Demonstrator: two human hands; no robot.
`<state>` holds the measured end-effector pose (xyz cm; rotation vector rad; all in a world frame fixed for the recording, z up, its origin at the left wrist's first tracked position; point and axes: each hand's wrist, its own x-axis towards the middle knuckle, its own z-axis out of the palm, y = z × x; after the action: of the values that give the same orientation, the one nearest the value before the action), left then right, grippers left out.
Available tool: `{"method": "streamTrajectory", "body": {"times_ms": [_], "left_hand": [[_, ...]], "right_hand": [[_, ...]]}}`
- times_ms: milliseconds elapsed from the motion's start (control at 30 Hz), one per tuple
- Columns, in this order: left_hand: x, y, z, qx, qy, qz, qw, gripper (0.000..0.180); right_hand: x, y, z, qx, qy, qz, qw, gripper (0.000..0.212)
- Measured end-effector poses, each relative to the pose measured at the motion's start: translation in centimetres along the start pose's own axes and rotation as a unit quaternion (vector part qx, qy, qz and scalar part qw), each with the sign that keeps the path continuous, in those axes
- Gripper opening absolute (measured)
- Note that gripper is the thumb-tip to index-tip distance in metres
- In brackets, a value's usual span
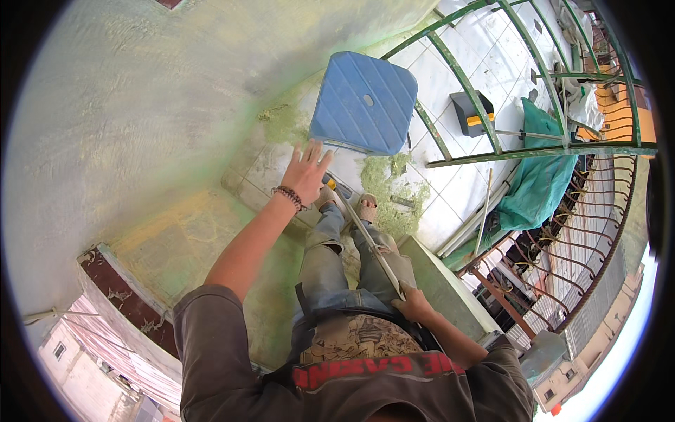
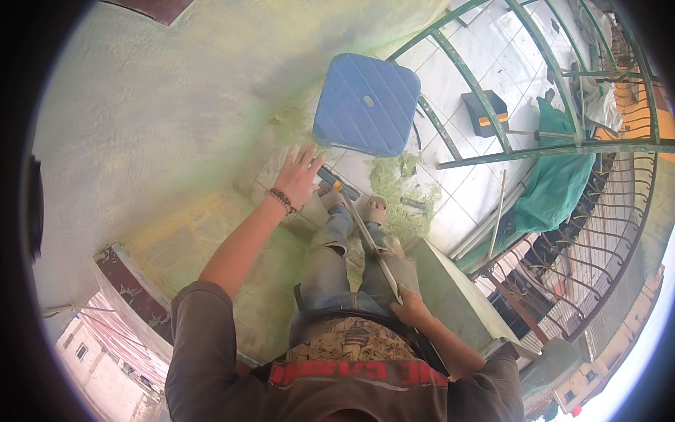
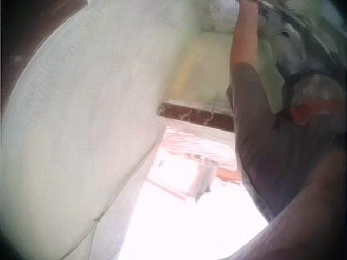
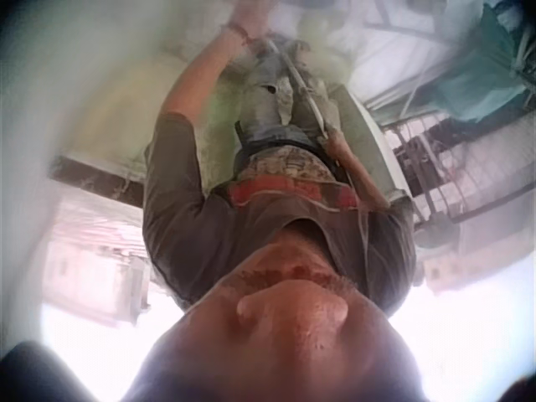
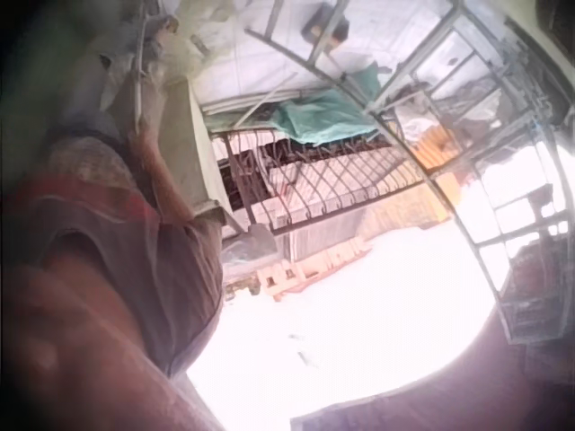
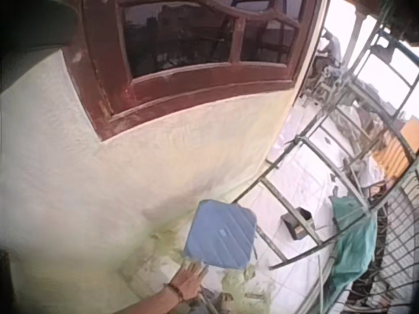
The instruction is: The person sweeps debris on a tiled floor using a broom and dustpan, then scrapes residue from the floor with a hand tool. The person moves a plastic stool and continues sweeping and scraping the floor area.
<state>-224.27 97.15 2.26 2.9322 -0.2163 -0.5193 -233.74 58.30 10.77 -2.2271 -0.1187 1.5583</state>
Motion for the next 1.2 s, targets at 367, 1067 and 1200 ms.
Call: {"method": "streamTrajectory", "body": {"times_ms": [367,1067,1200], "left_hand": [[20.9,1.2,10.7,0.203,0.015,0.057,0.977,0.115],[-4.6,-2.0,4.9,-0.173,0.154,-0.186,0.955,0.097],[-7.9,1.3,7.7,-0.214,0.209,-0.333,0.894,0.096]], "right_hand": [[0.5,1.8,-0.2,0.027,-0.053,0.125,0.990,0.059],[-1.3,9.7,-12.9,-0.139,0.005,0.051,0.989,0.039],[-0.2,9.1,-16.0,-0.092,0.038,0.027,0.995,0.045]]}}
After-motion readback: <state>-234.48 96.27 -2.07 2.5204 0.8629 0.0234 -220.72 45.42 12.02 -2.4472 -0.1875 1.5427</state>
